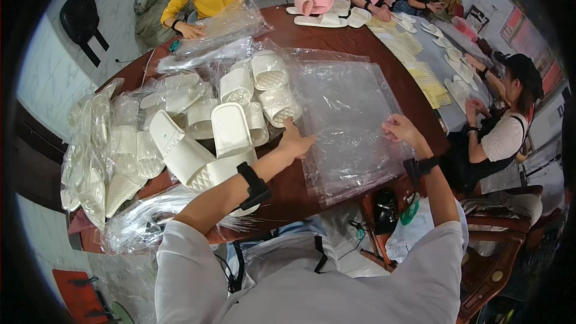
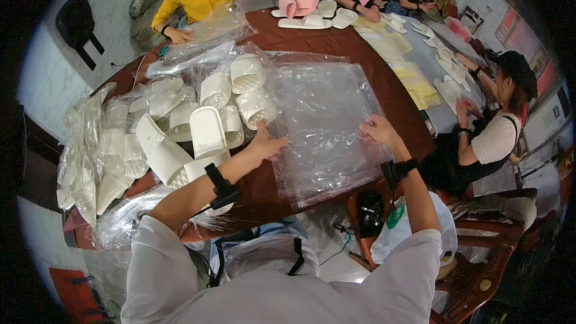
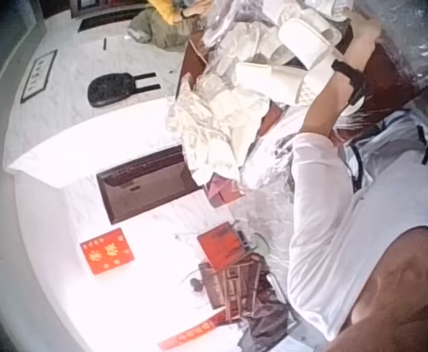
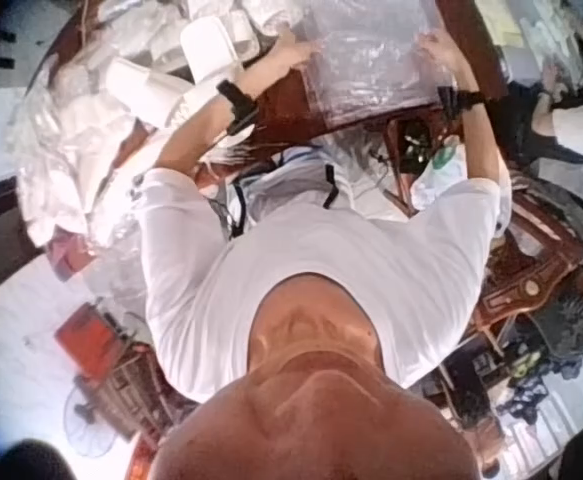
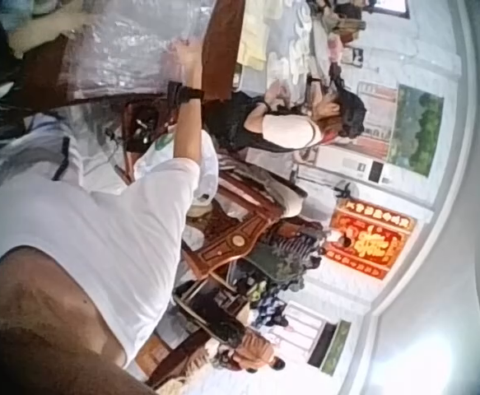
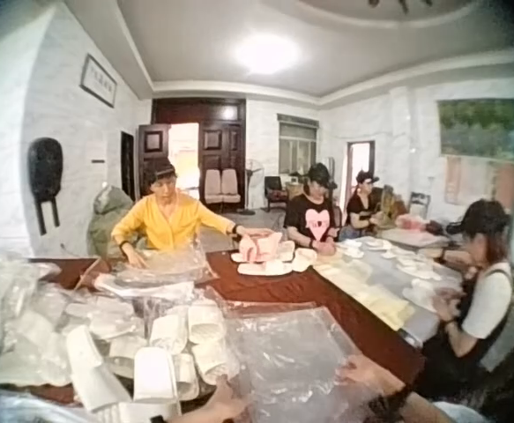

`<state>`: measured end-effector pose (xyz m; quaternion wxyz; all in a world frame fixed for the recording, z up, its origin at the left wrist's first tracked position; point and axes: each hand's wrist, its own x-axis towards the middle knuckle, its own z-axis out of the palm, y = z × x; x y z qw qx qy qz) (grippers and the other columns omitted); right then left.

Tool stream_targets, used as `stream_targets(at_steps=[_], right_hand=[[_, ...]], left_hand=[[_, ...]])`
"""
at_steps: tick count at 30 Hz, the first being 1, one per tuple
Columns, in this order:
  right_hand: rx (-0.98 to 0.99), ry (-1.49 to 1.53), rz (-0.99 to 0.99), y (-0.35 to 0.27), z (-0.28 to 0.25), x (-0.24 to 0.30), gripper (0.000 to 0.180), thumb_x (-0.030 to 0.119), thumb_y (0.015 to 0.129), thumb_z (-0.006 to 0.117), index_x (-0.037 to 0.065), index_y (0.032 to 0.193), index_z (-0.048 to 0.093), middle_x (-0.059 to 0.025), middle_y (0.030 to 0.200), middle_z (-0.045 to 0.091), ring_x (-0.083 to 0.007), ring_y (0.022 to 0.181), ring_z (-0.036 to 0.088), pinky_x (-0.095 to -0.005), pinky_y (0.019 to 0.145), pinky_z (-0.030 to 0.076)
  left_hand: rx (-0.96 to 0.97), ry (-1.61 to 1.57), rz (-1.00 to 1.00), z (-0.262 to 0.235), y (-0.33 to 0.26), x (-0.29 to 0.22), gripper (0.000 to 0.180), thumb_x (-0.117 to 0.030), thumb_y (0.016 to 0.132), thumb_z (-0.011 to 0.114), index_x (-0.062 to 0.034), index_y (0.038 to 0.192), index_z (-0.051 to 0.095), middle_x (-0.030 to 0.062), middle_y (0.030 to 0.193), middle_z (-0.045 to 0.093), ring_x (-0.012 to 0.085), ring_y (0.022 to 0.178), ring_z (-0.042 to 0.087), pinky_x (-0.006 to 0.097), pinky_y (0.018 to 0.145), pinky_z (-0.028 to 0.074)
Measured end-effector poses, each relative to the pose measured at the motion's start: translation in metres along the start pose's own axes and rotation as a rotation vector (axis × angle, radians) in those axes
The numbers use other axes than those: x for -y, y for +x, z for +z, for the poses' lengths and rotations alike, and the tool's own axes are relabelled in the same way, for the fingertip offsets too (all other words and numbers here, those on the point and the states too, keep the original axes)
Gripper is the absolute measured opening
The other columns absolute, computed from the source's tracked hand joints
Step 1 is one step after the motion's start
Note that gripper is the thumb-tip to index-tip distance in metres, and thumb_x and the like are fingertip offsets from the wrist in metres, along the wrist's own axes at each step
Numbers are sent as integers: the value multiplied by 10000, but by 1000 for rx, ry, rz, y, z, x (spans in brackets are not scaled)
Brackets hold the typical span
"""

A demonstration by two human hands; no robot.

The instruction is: Sorting and packaging white slippers into plastic bags at a work table.

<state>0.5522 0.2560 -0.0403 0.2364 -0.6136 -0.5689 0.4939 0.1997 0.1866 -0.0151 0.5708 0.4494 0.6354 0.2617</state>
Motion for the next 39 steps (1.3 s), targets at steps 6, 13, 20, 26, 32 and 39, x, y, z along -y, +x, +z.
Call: stream_targets(at_steps=[6,13,20,26,32,39], right_hand=[[-424,-698,-436,-40,-3,-15,724,420,818,691,-21,1314,402,-253,1166,532,-367,1051,539,-488,874,447],[-343,-859,-105,-69,11,-50,897,600,803,611,79,1449,272,-292,1411,304,-477,1297,283,-556,1040,281],[-466,-891,-54,-64,12,-61,855,643,836,528,128,1466,265,-265,1464,262,-459,1347,232,-572,1068,216],[-743,-1008,-163,-74,30,-38,640,456,892,578,119,1401,387,-210,1444,334,-416,1347,265,-542,1078,221],[-474,-374,-687,-142,124,82,220,110,897,589,22,1098,603,-109,1069,596,-255,1069,541,-343,959,397],[50,-380,-998,-139,268,174,342,90,821,657,31,1145,565,-163,1086,579,-358,1024,542,-402,868,445]], left_hand=[[-300,95,115,39,27,25,933,-146,777,700,-55,1400,11,301,1316,331,459,1056,549,440,886,495],[-359,167,144,55,18,9,1027,-130,785,706,-82,1429,-92,314,1338,253,459,1098,512,466,846,520],[-296,188,68,37,-43,-17,1044,-237,780,725,-60,1454,-53,310,1335,251,427,1177,459,426,991,417],[228,179,514,-68,-172,-17,794,-294,833,714,-123,1441,233,216,1305,342,242,1110,467,323,853,489],[-295,477,735,-191,-183,45,428,-173,859,686,-97,1255,543,84,1151,576,172,986,586,304,792,512],[-719,816,469,-259,-149,104,454,-284,756,714,-55,1132,603,194,1023,619,360,914,595,416,885,435]])
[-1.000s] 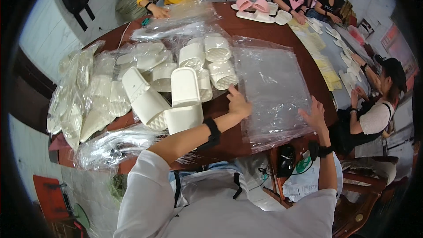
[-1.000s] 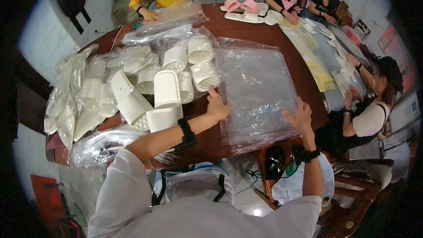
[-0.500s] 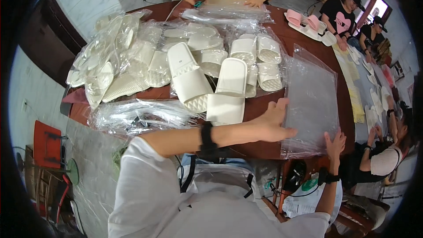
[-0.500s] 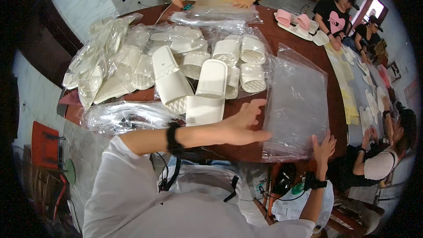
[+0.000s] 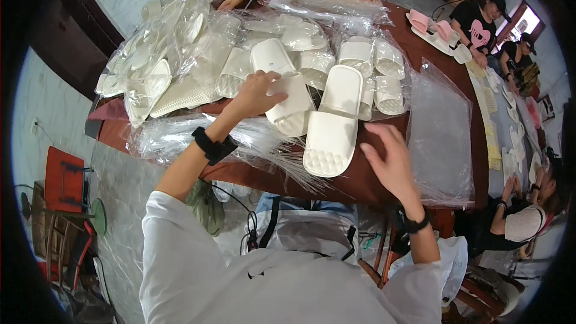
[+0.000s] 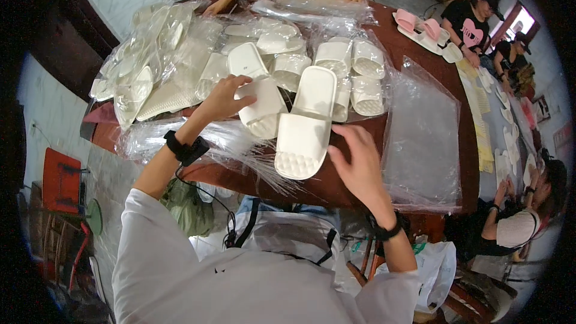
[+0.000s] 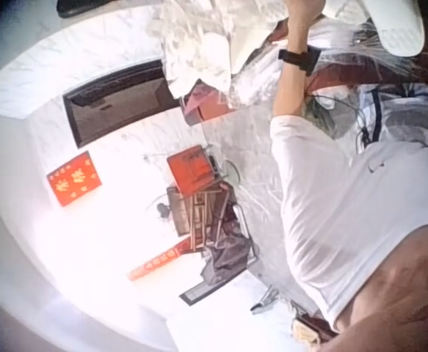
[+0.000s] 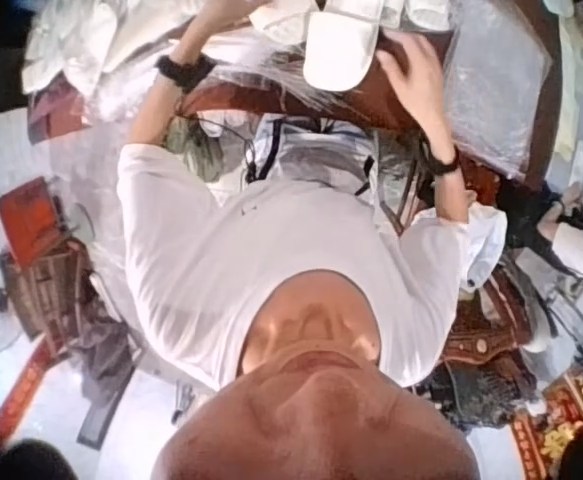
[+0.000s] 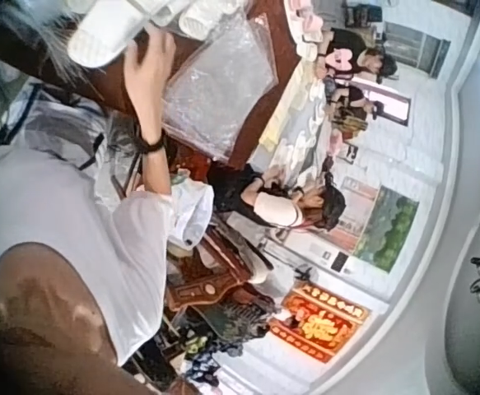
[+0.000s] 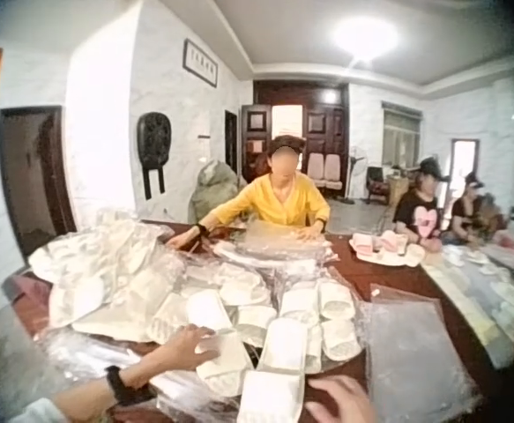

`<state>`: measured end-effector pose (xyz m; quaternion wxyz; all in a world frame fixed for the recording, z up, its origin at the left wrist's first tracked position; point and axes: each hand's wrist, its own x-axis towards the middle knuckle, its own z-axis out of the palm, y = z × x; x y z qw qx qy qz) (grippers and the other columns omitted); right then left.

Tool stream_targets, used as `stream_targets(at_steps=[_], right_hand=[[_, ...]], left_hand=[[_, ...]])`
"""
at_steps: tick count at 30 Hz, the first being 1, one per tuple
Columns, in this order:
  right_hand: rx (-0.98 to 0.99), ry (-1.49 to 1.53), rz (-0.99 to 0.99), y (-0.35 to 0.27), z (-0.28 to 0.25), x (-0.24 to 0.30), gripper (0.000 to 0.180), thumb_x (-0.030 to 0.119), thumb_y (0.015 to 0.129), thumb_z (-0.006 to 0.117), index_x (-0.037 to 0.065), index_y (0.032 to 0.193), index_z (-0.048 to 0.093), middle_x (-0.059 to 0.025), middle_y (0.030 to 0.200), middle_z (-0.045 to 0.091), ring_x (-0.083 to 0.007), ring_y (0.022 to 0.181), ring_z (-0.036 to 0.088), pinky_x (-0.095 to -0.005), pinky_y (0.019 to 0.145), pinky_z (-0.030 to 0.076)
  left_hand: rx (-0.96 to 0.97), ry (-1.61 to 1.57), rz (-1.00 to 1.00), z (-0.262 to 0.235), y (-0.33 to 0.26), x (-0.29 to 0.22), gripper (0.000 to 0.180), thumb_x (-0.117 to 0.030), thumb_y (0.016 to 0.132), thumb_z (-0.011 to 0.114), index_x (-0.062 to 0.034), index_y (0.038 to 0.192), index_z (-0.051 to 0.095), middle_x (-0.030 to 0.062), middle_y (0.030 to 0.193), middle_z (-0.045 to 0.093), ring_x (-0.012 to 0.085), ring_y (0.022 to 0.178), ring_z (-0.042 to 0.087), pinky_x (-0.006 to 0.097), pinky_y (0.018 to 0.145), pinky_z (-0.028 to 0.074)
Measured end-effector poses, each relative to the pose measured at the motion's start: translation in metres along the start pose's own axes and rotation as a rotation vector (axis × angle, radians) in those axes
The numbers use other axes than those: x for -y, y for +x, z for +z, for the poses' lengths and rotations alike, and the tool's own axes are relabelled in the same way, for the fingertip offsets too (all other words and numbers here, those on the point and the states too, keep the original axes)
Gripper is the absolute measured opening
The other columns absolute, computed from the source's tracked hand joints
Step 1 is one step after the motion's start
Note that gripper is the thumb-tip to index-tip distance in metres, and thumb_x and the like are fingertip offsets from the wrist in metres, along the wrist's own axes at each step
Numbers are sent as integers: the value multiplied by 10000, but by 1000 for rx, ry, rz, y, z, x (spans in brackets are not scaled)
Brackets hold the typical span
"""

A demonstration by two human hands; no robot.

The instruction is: Sorting and packaging white slippers into plastic bags at a work table.

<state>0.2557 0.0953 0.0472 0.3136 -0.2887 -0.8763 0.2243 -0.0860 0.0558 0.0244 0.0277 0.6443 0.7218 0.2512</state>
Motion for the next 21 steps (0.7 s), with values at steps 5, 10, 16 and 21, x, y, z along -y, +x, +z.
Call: stream_targets(at_steps=[5,10,16,21], right_hand=[[45,23,-120,32,57,-26,381,139,832,660,17,1169,533,-175,1109,568,-367,1045,524,-423,896,419],[157,280,12,34,54,-36,268,93,824,653,12,1069,579,-170,982,621,-361,928,587,-411,800,461],[96,173,32,15,17,-56,202,34,811,619,-5,1005,577,-167,904,635,-328,857,615,-372,762,472],[87,217,114,0,9,-76,185,29,815,594,-7,993,561,-144,929,611,-275,874,590,-358,783,456]], left_hand=[[12,-44,6,9,0,8,397,-274,753,690,-51,1077,632,197,1009,657,368,939,607,421,880,444],[244,-366,-147,-16,-6,-23,315,-172,777,652,-15,1048,619,185,975,665,340,891,640,392,792,491],[405,-714,24,-26,-24,-47,211,-72,807,637,12,997,598,108,908,659,169,840,608,311,752,479],[588,-764,-39,-5,-39,-58,192,-70,837,622,-14,1019,592,40,904,626,109,868,559,275,810,443]])
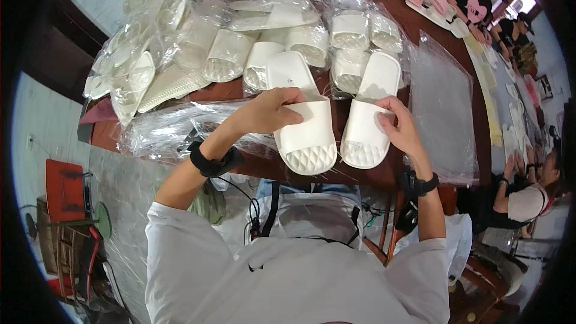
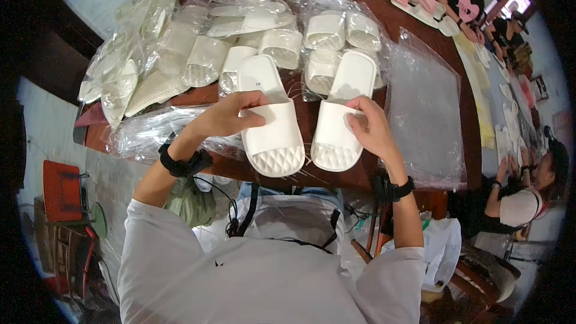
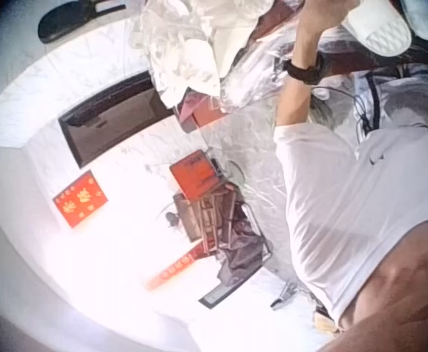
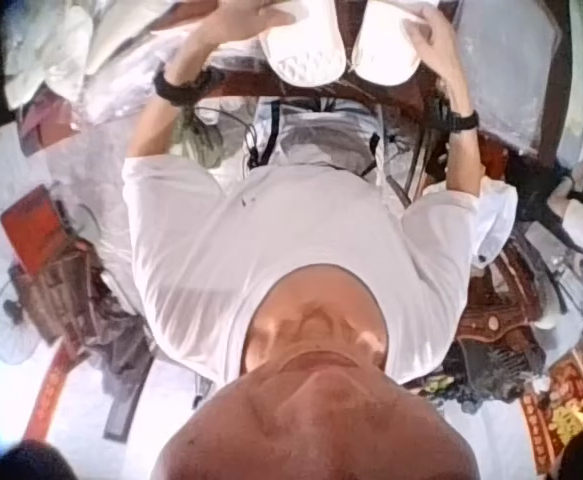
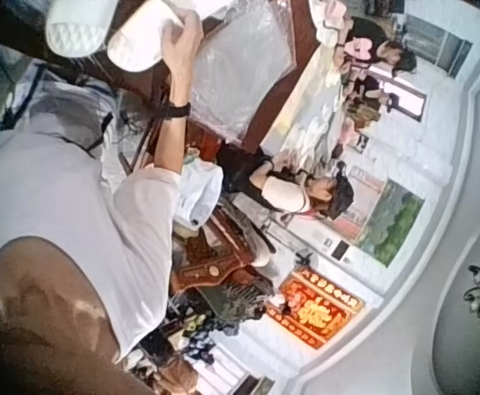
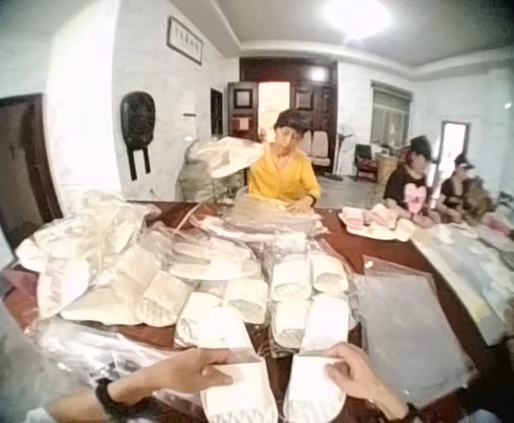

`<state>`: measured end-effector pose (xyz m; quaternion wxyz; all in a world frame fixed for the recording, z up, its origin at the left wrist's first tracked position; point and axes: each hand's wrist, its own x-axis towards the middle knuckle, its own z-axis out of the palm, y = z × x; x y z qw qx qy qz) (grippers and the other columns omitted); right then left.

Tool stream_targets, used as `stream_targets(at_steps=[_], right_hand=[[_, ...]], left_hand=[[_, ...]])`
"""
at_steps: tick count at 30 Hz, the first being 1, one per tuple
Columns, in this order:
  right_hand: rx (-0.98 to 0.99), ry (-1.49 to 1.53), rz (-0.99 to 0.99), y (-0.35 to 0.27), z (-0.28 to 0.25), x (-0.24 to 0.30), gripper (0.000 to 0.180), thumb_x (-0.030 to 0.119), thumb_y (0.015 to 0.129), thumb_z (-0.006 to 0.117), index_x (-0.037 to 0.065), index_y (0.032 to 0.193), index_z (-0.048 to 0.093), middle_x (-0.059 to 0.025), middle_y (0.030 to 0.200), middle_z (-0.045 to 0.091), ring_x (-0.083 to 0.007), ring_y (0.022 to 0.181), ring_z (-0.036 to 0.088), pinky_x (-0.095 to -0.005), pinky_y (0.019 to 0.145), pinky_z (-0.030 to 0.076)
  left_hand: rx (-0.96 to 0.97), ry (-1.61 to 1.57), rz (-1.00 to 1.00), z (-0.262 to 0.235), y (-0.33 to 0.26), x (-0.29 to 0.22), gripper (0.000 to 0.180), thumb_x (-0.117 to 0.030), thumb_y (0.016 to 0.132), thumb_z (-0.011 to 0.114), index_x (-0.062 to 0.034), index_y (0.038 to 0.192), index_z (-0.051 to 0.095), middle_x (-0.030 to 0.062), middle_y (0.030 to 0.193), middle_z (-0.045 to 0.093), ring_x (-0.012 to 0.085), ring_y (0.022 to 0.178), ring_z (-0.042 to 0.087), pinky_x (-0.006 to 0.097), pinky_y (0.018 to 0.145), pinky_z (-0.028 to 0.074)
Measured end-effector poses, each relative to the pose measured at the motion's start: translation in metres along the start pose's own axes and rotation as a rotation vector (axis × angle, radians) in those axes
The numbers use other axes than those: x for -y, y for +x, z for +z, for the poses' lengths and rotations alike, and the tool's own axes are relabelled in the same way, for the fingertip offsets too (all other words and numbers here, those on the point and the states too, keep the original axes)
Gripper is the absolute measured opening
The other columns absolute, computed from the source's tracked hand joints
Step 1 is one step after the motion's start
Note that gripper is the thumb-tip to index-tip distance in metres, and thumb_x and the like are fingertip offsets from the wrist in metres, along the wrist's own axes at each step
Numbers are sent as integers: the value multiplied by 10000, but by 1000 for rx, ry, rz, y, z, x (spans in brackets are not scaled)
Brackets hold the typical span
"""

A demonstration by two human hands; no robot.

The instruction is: Sorting and packaging white slippers into plastic bags at a work table.

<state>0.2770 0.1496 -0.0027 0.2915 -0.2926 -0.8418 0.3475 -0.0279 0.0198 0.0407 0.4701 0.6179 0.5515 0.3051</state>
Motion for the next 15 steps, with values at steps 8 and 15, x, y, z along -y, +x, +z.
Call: stream_targets(at_steps=[8,15], right_hand=[[-119,-195,-40,-18,-2,0,194,49,825,604,21,1013,562,-131,937,579,-302,920,540,-385,817,427],[-161,-161,38,-57,15,47,137,19,762,681,54,877,614,-87,800,601,-213,653,620,-294,592,492]], left_hand=[[-55,162,87,16,2,16,246,-83,781,637,7,1009,610,141,909,664,237,844,636,339,756,484],[-229,274,191,26,-10,15,354,-59,762,667,-20,1092,544,157,958,595,310,882,610,375,772,485]])
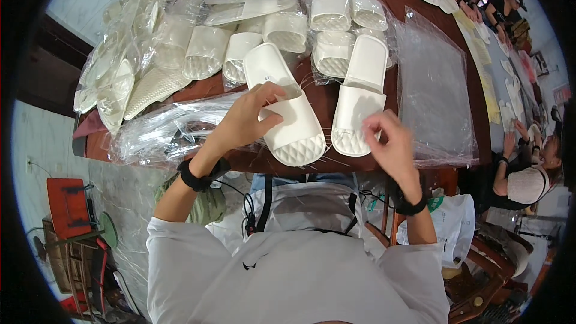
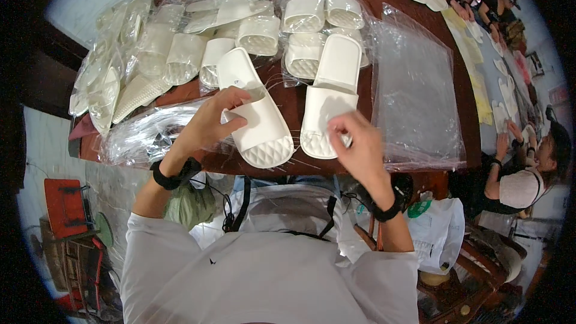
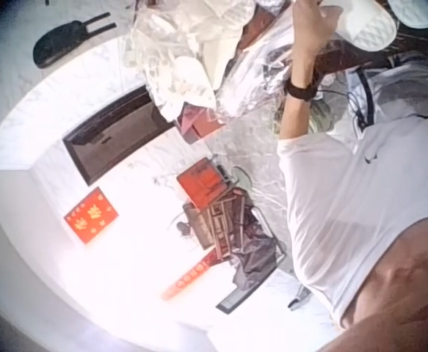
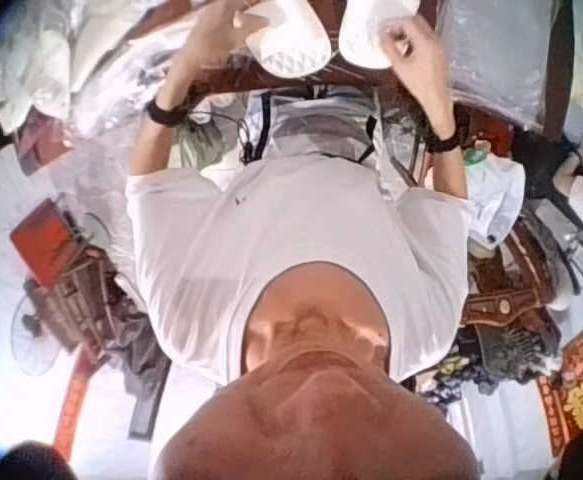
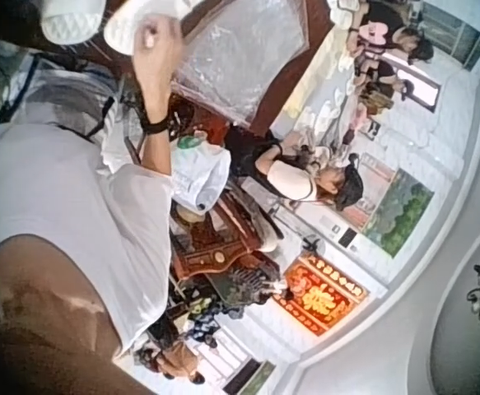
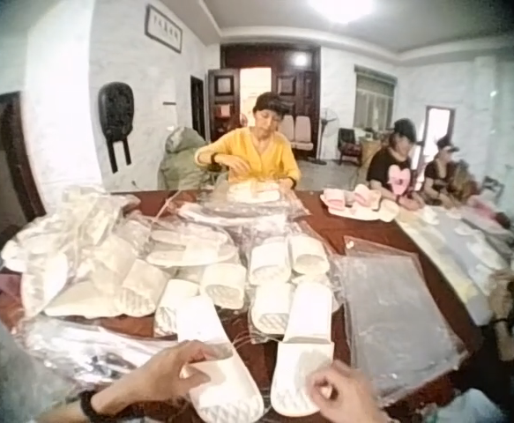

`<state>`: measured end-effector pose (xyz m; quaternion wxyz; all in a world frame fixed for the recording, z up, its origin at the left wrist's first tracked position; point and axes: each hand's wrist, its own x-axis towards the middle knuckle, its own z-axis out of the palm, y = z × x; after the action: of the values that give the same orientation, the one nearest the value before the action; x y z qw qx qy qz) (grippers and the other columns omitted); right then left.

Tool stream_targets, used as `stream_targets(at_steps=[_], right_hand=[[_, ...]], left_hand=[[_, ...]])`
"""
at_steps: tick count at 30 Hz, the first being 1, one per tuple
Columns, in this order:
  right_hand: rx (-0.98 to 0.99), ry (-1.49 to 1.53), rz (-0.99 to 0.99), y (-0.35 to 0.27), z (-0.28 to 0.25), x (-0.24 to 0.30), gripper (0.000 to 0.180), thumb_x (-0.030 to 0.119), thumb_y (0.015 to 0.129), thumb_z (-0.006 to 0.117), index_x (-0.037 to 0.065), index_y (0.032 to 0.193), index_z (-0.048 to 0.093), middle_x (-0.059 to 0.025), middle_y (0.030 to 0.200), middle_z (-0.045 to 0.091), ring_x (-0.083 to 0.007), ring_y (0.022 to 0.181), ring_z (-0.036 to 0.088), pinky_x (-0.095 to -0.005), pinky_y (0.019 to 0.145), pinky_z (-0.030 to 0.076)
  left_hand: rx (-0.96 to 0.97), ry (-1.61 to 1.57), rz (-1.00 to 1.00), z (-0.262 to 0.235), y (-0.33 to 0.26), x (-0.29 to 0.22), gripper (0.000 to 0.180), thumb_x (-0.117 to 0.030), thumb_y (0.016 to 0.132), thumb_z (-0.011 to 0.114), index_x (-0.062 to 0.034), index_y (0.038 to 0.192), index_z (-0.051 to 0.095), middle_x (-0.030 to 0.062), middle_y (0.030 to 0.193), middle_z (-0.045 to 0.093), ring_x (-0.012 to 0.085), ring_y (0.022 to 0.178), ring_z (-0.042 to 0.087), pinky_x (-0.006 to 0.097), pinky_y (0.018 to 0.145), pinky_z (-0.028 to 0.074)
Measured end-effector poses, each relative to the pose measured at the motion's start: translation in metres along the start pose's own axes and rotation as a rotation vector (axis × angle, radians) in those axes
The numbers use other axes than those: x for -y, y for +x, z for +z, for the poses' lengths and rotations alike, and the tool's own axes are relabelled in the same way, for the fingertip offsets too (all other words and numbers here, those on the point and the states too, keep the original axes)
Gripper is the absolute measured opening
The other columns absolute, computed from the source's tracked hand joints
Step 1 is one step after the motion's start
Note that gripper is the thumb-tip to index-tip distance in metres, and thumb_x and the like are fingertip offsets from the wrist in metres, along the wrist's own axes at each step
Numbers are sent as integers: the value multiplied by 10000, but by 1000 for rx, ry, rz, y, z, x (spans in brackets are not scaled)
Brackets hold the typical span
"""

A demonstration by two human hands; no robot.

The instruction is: Sorting and packaging white slippers into plastic bags at a work table.

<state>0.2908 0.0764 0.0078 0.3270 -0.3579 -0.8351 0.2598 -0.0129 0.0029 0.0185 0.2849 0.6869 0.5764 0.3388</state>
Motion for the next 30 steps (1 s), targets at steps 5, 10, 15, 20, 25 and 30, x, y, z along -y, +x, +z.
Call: stream_targets(at_steps=[5,10,15,20,25,30], right_hand=[[66,-110,97,-31,35,4,243,167,741,759,76,856,565,-64,783,575,-219,645,624,-340,554,494],[45,-217,157,-29,52,7,249,220,767,742,73,860,563,-65,784,576,-231,650,619,-351,556,487],[-55,-193,132,-31,60,3,153,130,797,688,63,856,564,-73,767,572,-256,670,606,-354,573,476],[-69,-86,73,-40,48,5,135,70,779,688,57,858,579,-72,762,574,-253,647,591,-344,563,472],[-51,27,101,-46,30,13,147,32,767,702,60,870,600,-67,724,568,-225,611,581,-322,540,474],[-80,195,197,-48,30,11,119,17,782,705,36,874,633,-62,743,602,-158,639,604,-270,573,497]], left_hand=[[-196,140,-10,10,3,-29,398,-55,757,689,-53,1129,546,143,989,560,321,895,587,390,780,475],[-291,232,130,31,3,-47,339,-29,754,687,-68,1080,604,131,1004,574,310,916,578,384,790,473],[-126,111,293,71,6,-47,268,16,750,672,-62,1005,639,119,971,585,314,907,576,387,781,486],[-27,24,361,99,17,-43,255,10,771,664,-55,1014,627,105,1024,603,310,875,581,379,758,499],[52,124,430,108,24,-30,157,-30,794,641,-53,947,616,82,1059,610,305,857,576,383,730,493],[114,87,377,107,24,-31,136,-23,777,641,-52,905,606,91,950,604,309,821,567,396,702,480]])
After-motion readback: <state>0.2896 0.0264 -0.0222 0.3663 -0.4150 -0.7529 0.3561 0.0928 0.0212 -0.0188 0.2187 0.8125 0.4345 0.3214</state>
